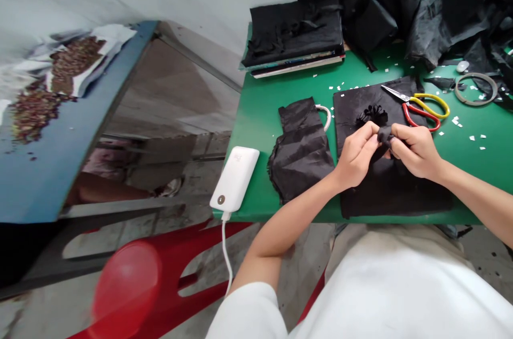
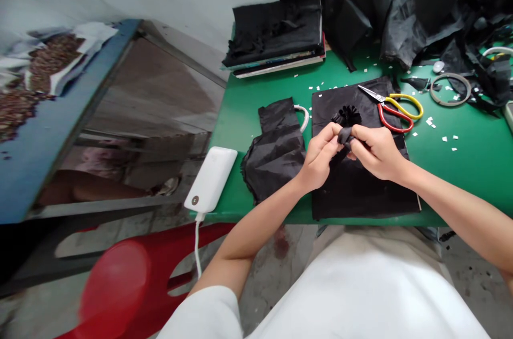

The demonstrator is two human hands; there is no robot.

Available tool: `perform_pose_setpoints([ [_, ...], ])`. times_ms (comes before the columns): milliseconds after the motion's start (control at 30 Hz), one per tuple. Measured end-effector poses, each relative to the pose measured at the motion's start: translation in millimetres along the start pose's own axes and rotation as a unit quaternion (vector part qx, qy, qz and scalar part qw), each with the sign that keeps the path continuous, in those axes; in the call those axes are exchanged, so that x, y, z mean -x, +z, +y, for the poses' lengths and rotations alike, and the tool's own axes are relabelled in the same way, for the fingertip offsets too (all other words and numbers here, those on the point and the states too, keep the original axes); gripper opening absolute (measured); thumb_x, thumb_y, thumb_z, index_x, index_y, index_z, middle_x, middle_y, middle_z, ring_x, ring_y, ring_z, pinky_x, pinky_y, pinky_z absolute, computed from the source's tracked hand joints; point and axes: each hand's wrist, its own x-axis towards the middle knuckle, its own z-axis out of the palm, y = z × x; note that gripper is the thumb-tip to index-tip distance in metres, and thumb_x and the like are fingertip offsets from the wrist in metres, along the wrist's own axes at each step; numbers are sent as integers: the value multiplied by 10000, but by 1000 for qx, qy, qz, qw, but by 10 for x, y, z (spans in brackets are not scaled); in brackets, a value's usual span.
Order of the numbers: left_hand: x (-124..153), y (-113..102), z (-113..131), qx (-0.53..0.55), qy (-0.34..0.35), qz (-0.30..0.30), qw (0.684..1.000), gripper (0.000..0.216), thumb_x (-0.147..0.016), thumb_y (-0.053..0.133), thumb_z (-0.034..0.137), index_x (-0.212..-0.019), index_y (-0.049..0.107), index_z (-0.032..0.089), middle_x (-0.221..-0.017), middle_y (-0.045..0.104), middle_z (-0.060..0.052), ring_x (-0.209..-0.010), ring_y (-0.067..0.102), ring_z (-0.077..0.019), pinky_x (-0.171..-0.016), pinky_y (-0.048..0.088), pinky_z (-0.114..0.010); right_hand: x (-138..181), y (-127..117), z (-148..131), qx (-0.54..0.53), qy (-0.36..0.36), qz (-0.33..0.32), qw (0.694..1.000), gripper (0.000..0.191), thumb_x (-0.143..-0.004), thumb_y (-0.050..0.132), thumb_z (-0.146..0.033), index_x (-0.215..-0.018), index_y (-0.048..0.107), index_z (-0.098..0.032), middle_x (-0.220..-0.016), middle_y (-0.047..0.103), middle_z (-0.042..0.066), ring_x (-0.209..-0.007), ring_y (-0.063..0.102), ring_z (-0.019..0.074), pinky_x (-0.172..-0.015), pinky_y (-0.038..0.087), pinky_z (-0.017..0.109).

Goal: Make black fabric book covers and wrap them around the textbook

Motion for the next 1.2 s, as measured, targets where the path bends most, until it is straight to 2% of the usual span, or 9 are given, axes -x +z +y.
perform_pose_setpoints([
  [100,7,36,6,54,-21,-42,997,407,-993,471,600,-906,475,203,-711,569,24,-672,603,-118,-676,490,-254,14,10,-6,1,-4,7,1000,265,-916,445,-120,-675,419,-229,-518,593,-61,-417,525,66,-459,382,176],
  [167,18,61,-6,54,-34,-50,997,411,-986,477,619,-937,446,212,-674,573,41,-611,601,-108,-621,480,-238,23,17,-2,30,-24,23,999,272,-918,448,-118,-678,393,-233,-494,547,-73,-406,503,65,-447,358,179],
  [267,37,78,-48,22,-41,-33,998,426,-978,475,642,-935,421,222,-599,499,82,-479,473,-69,-510,384,-203,32,30,21,100,-61,59,991,255,-905,467,-123,-687,388,-230,-500,443,-81,-403,404,60,-425,281,199],
  [400,40,52,-98,-13,-68,-12,997,463,-965,450,684,-925,433,223,-589,396,92,-470,374,-65,-476,312,-204,21,25,70,151,-83,67,983,193,-894,484,-109,-741,453,-221,-567,438,-68,-462,394,72,-464,300,211],
  [533,19,19,-100,-50,-80,1,996,471,-962,444,691,-913,445,223,-606,352,85,-487,345,-72,-477,289,-212,-10,-39,100,191,-103,46,975,235,-870,505,-98,-697,411,-226,-606,441,-42,-519,410,95,-489,305,235],
  [667,-1,14,-81,-49,-59,8,997,459,-948,496,675,-909,454,220,-641,392,74,-524,366,-71,-497,288,-212,-18,-98,95,228,-119,14,966,287,-876,512,-108,-663,366,-231,-601,409,-37,-506,352,103,-477,288,254],
  [833,-9,14,-44,-60,-46,12,997,417,-961,519,624,-905,453,216,-670,454,62,-575,423,-74,-532,307,-209,-11,-95,116,299,-157,16,941,326,-887,506,-106,-632,349,-235,-602,363,-26,-541,333,129,-511,306,279],
  [933,-17,4,-8,-82,-34,5,996,413,-970,511,613,-884,441,215,-673,457,60,-587,428,-76,-545,314,-211,-23,-103,151,327,-192,20,925,313,-890,503,-103,-632,384,-235,-636,394,-5,-590,359,149,-554,343,289],
  [1200,-44,-59,32,-111,-42,-14,993,443,-963,493,648,-869,434,219,-643,416,73,-561,384,-77,-549,312,-219,-36,-166,154,285,-174,-32,942,294,-922,517,-130,-645,474,-220,-640,483,-1,-574,446,132,-545,407,265],
])
